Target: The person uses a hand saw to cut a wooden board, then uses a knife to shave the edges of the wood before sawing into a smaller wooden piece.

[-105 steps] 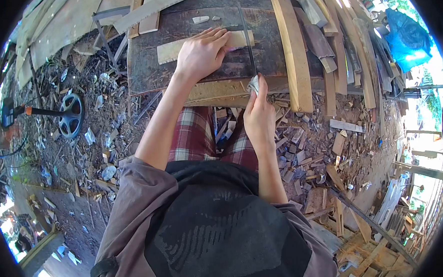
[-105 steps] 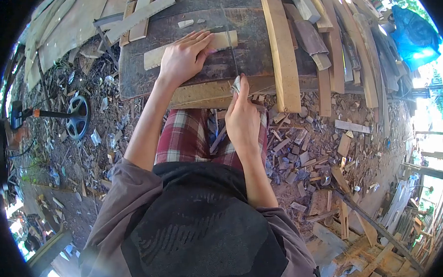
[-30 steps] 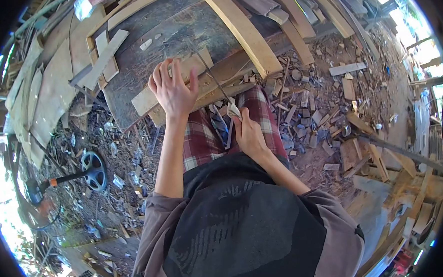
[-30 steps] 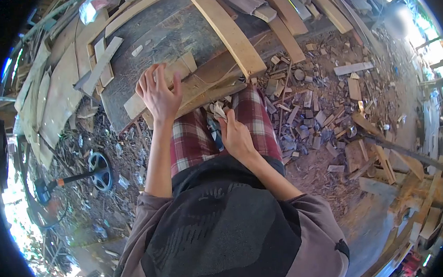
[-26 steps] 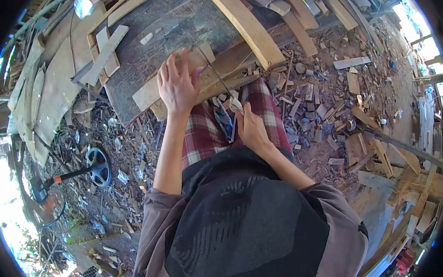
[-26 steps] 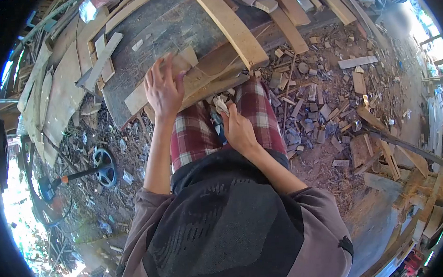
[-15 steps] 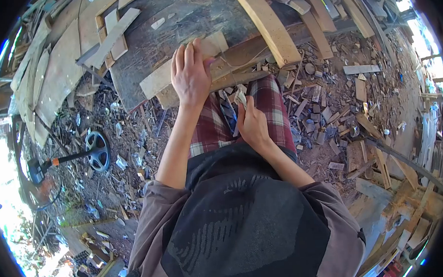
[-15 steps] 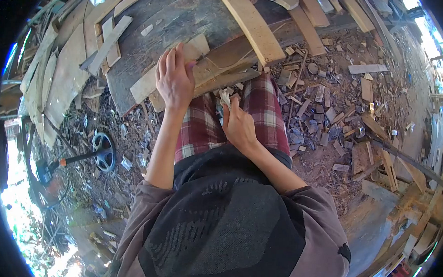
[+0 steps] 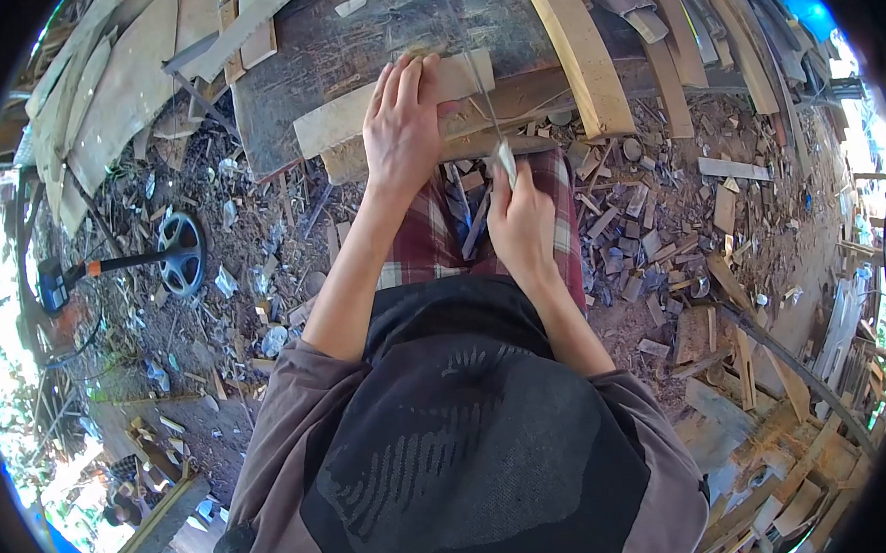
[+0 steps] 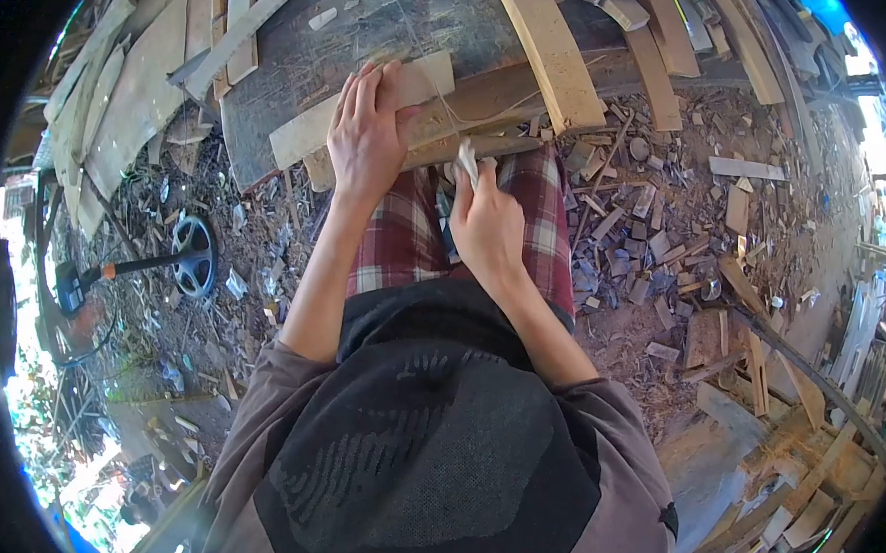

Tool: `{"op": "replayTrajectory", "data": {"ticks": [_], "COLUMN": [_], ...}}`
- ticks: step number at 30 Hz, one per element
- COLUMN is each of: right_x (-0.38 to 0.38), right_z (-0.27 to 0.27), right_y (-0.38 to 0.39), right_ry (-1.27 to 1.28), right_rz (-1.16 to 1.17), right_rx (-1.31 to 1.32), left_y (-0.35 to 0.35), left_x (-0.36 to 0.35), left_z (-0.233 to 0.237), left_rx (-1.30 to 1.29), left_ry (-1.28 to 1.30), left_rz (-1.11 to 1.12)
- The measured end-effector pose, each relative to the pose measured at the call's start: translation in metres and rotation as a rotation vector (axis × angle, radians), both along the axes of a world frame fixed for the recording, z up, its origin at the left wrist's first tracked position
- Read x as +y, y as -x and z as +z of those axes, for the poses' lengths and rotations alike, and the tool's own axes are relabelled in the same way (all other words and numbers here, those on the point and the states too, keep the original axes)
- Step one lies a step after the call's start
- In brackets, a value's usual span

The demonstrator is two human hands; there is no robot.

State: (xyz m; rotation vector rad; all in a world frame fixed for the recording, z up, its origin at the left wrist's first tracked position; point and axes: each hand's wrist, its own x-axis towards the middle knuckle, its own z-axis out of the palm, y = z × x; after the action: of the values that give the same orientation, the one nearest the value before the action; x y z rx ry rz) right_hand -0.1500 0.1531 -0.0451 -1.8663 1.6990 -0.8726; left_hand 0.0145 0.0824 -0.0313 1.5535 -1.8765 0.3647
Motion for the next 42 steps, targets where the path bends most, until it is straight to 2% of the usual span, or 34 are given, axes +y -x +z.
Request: {"op": "replayTrajectory", "data": {"ticks": [2, 6, 10, 13, 25, 30, 32, 35, 38, 42], "right_x": [-0.019, -0.032, -0.027, -0.029, -0.026, 0.0, 0.008, 0.01, 0.008, -0.015], "right_z": [0.015, 0.015, 0.005, 0.008, -0.002, -0.059, -0.062, -0.059, -0.055, 0.006], "right_y": [-0.008, -0.02, -0.019, -0.022, -0.022, -0.014, -0.009, 0.001, -0.002, -0.012], "right_ry": [0.022, -0.013, 0.067, 0.006, 0.033, 0.085, 0.086, 0.01, 0.099, -0.059], "right_rz": [-0.031, -0.025, 0.005, 0.001, 0.002, 0.002, 0.004, 0.029, 0.011, 0.004], "right_rx": [0.058, -0.04, -0.153, -0.176, -0.171, -0.189, -0.178, -0.143, -0.164, -0.094], "left_y": [0.001, 0.004, 0.004, 0.004, 0.004, 0.004, 0.004, 0.003, 0.004, 0.005], "left_x": [0.002, 0.001, 0.001, 0.002, 0.0, -0.001, -0.001, 0.001, 0.002, 0.003], "left_z": [0.001, 0.003, 0.004, 0.003, 0.0, 0.0, 0.001, 0.002, 0.002, 0.003], "left_rx": [0.014, 0.036, 0.046, 0.054, 0.073, 0.089, 0.083, 0.095, 0.091, 0.102], "left_ry": [0.007, 0.011, 0.019, 0.02, 0.049, 0.061, 0.06, 0.047, 0.053, 0.049], "left_rz": [-0.005, 0.019, 0.016, 0.014, 0.015, 0.003, 0.006, 0.008, 0.006, 0.017]}}
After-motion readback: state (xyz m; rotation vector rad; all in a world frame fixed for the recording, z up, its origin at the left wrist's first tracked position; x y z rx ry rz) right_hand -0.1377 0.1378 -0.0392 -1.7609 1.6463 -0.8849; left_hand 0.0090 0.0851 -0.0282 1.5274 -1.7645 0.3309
